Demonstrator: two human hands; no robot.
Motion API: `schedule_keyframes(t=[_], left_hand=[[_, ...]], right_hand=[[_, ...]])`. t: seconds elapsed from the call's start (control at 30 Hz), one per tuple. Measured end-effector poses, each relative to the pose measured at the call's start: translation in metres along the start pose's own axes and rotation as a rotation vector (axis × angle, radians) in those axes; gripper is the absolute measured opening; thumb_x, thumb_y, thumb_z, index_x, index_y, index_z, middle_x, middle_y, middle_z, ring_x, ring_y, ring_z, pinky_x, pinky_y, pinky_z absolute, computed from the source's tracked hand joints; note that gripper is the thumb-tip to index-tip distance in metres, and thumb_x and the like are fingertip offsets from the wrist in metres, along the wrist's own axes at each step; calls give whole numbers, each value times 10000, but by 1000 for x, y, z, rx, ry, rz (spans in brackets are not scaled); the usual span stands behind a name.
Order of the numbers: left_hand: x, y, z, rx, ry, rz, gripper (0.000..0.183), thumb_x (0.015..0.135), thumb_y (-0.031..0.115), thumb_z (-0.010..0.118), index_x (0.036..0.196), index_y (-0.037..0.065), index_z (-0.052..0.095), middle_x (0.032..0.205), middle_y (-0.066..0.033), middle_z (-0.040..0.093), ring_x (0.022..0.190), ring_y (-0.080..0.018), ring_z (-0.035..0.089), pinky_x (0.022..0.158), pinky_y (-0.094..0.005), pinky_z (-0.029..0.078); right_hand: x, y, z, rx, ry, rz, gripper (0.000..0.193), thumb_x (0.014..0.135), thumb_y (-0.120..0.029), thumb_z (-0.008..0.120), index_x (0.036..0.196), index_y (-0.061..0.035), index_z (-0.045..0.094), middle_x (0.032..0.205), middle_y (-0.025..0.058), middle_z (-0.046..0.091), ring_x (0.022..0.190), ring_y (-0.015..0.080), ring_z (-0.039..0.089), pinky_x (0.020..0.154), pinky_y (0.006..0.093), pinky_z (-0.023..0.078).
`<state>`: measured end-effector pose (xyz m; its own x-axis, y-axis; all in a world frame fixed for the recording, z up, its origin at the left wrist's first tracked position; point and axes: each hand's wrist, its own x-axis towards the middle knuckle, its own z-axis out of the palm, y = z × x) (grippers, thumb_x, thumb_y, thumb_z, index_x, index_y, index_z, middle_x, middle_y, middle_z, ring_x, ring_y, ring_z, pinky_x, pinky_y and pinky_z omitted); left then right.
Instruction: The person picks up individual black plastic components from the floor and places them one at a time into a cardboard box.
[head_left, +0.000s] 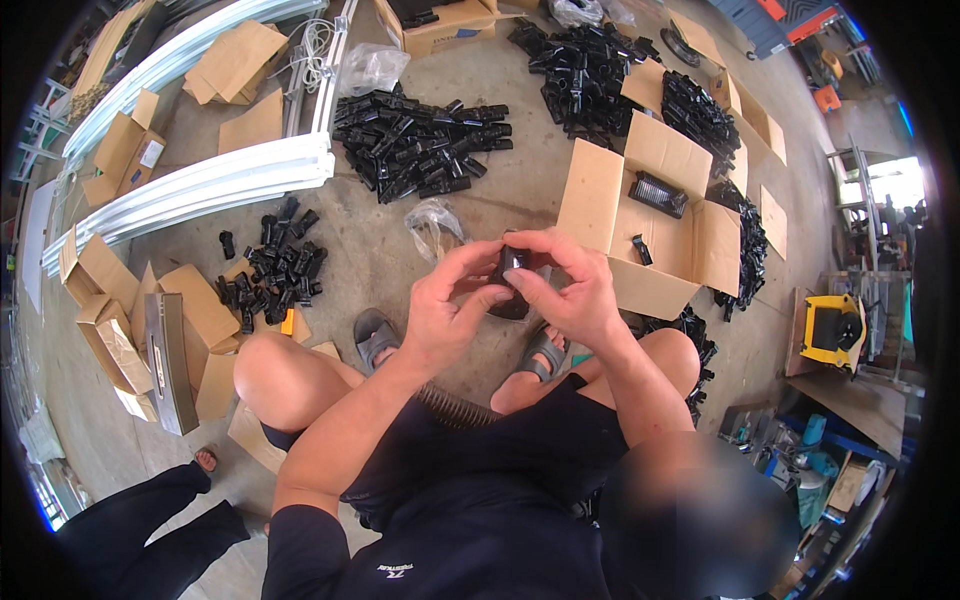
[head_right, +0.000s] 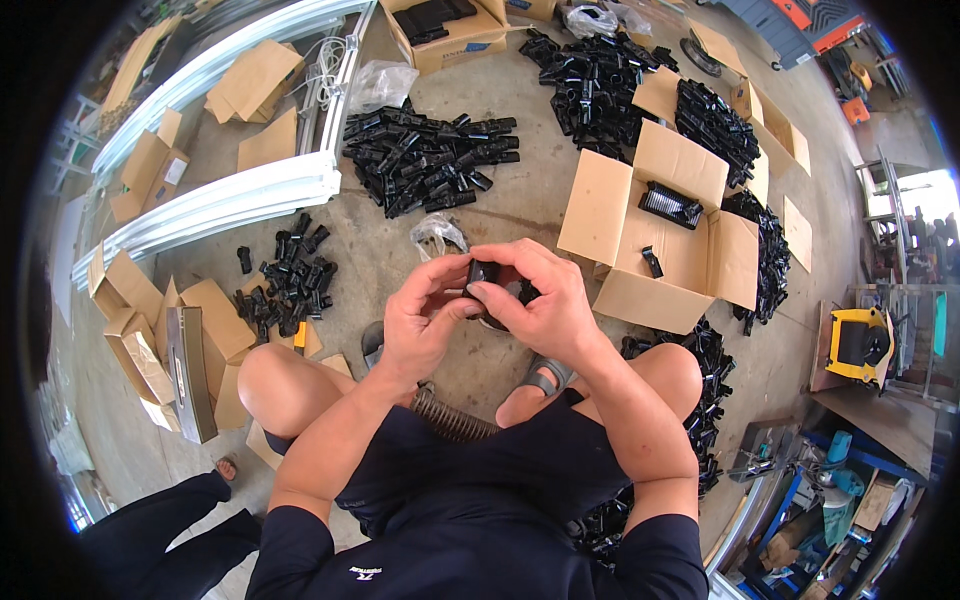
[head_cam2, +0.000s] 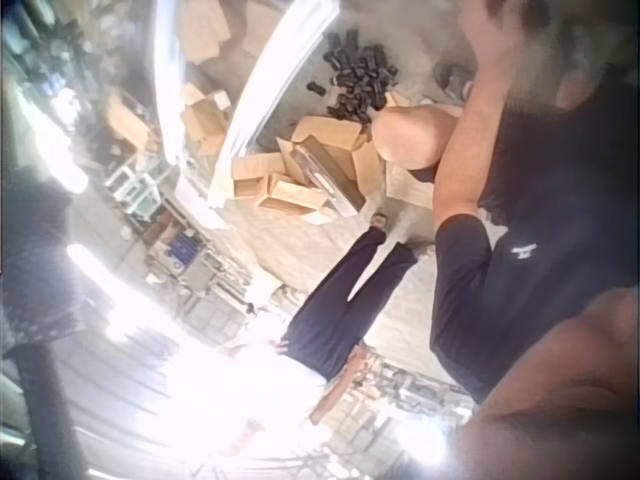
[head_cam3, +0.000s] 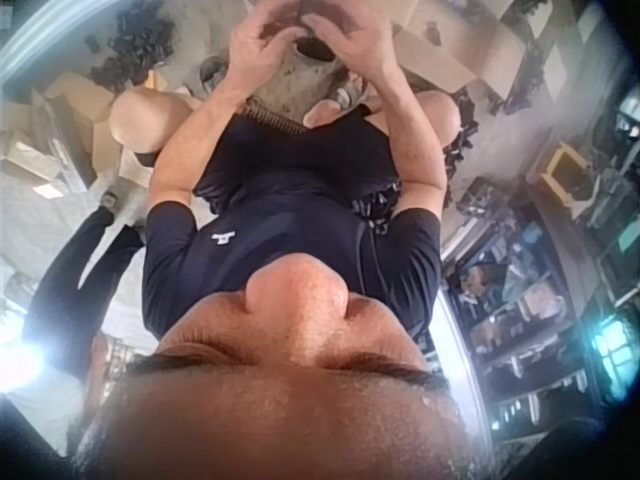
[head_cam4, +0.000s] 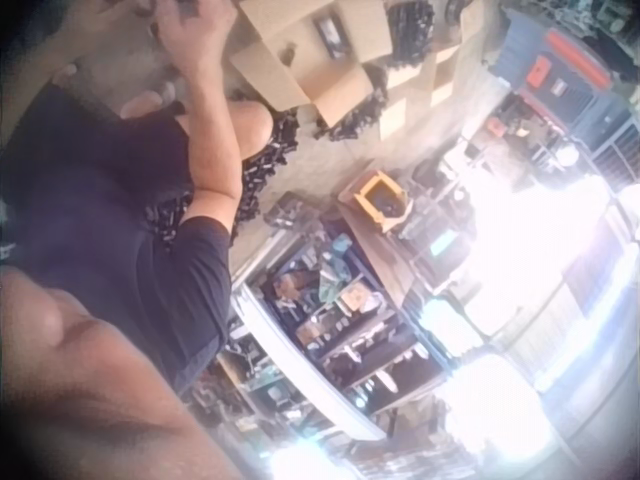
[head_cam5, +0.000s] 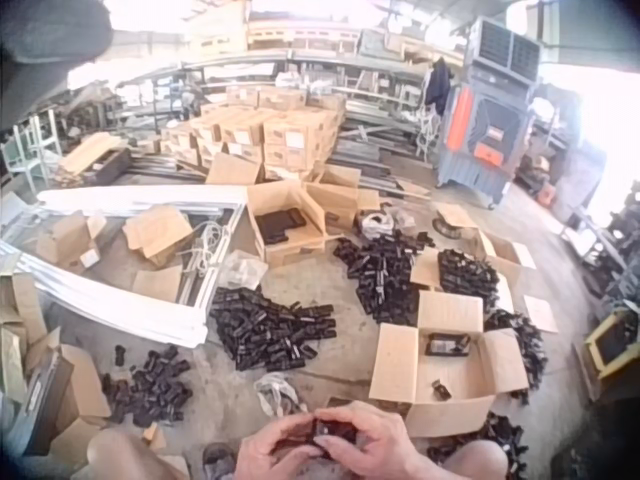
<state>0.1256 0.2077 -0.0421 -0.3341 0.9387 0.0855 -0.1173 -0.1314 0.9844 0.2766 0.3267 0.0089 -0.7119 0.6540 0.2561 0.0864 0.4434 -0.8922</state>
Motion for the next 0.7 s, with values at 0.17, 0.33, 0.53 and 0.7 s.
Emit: schedule_keyframes(t=[0.17,0.33,0.53,0.7], left_hand=[[-3,-1,-2,-102,-18,-87,546,903,-46,715,1422,30,560,1254,-161,679,1114,-185,664,955,-328,557],[11,12,-3,-203,63,-164,705,900,-53,722,1519,46,400,1223,-178,694,1085,-182,676,947,-317,554],[23,21,-19,-223,182,-141,807,886,-56,747,1561,76,326,1139,-170,712,975,-138,679,894,-273,554],[28,17,-20,-147,156,-79,868,880,-49,757,1590,99,279,1158,-177,719,1018,-163,690,926,-294,555]], right_hand=[[3,0,1,110,35,105,308,888,-64,756,1189,-24,702,990,51,721,826,102,679,745,264,553],[12,25,-2,388,99,313,311,1006,-165,656,1265,7,661,1065,57,708,929,130,666,826,275,550],[24,155,-1,-508,-270,548,338,931,-313,713,1098,-22,747,931,188,743,862,301,739,792,412,582],[-31,278,57,-833,-379,508,249,894,-223,673,1009,-10,736,968,224,727,926,384,719,853,471,576]])
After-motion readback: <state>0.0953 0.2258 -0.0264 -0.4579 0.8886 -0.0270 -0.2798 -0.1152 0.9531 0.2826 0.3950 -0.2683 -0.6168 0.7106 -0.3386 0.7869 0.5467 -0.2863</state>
